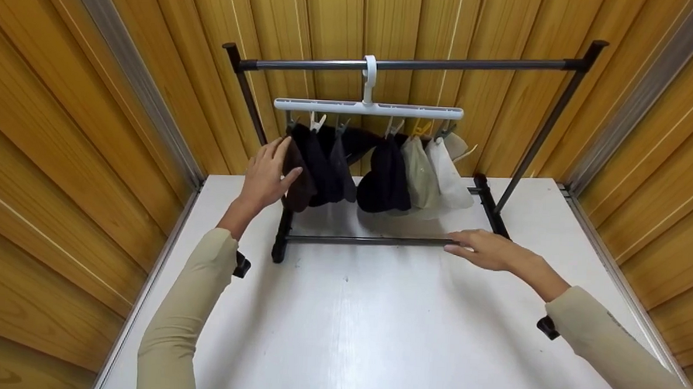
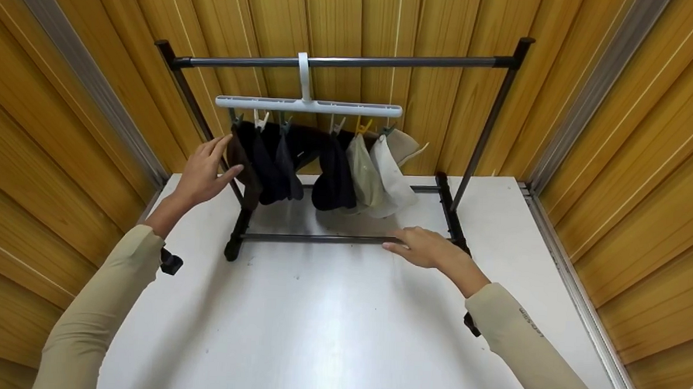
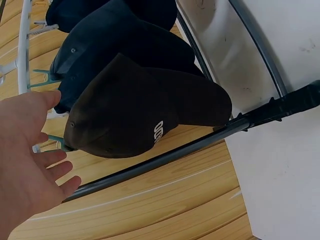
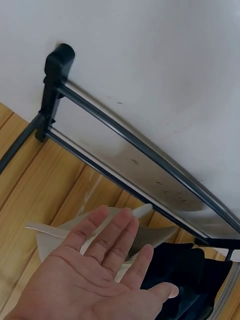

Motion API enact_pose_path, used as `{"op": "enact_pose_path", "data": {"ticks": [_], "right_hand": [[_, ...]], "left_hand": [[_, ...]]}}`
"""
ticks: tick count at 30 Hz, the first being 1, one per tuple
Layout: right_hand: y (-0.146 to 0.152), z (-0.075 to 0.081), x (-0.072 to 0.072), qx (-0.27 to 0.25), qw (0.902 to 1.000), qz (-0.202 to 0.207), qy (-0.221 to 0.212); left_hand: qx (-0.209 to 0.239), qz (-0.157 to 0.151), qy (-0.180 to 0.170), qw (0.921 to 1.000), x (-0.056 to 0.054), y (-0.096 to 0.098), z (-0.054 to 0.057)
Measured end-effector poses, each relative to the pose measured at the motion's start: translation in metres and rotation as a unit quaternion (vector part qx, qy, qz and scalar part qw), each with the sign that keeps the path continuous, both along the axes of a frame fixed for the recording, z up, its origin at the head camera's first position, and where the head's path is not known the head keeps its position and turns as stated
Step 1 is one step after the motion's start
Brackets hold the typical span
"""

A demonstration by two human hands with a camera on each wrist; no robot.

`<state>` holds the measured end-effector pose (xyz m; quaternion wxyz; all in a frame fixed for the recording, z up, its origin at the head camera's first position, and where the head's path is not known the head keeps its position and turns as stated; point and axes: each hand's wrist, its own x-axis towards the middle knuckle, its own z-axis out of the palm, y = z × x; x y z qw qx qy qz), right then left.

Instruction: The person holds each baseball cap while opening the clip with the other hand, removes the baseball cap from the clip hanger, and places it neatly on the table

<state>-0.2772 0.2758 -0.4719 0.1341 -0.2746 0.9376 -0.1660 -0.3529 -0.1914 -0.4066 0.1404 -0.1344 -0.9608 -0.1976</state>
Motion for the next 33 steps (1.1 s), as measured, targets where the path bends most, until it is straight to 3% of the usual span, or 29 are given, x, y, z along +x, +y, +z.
{"op": "enact_pose_path", "data": {"ticks": [4, 8, 12, 15, 19, 24, 33], "right_hand": [[-0.010, -0.005, 0.000, -0.005, 0.9998, 0.013, 0.016], [-0.020, -0.007, 0.001, -0.009, 0.9993, 0.020, 0.028], [-0.034, -0.012, 0.000, -0.038, 0.9955, 0.047, 0.073], [-0.046, -0.016, -0.003, -0.069, 0.9863, 0.075, 0.130], [-0.058, -0.019, -0.005, -0.079, 0.9790, 0.071, 0.174], [-0.067, -0.017, -0.006, -0.073, 0.9800, 0.047, 0.179], [-0.074, -0.016, -0.007, -0.069, 0.9797, 0.035, 0.185]], "left_hand": [[0.059, -0.004, -0.005, 0.9982, -0.010, 0.005, -0.001], [0.164, -0.012, -0.034, 0.9858, -0.021, 0.011, -0.001], [0.271, -0.007, -0.076, 0.9597, -0.031, 0.015, 0.002], [0.343, 0.003, -0.116, 0.9320, -0.036, 0.017, 0.007], [0.407, 0.014, -0.160, 0.8991, -0.041, 0.019, 0.012], [0.456, 0.010, -0.175, 0.8728, -0.047, 0.022, 0.019], [0.481, -0.009, -0.169, 0.8604, -0.046, 0.020, 0.015]]}}
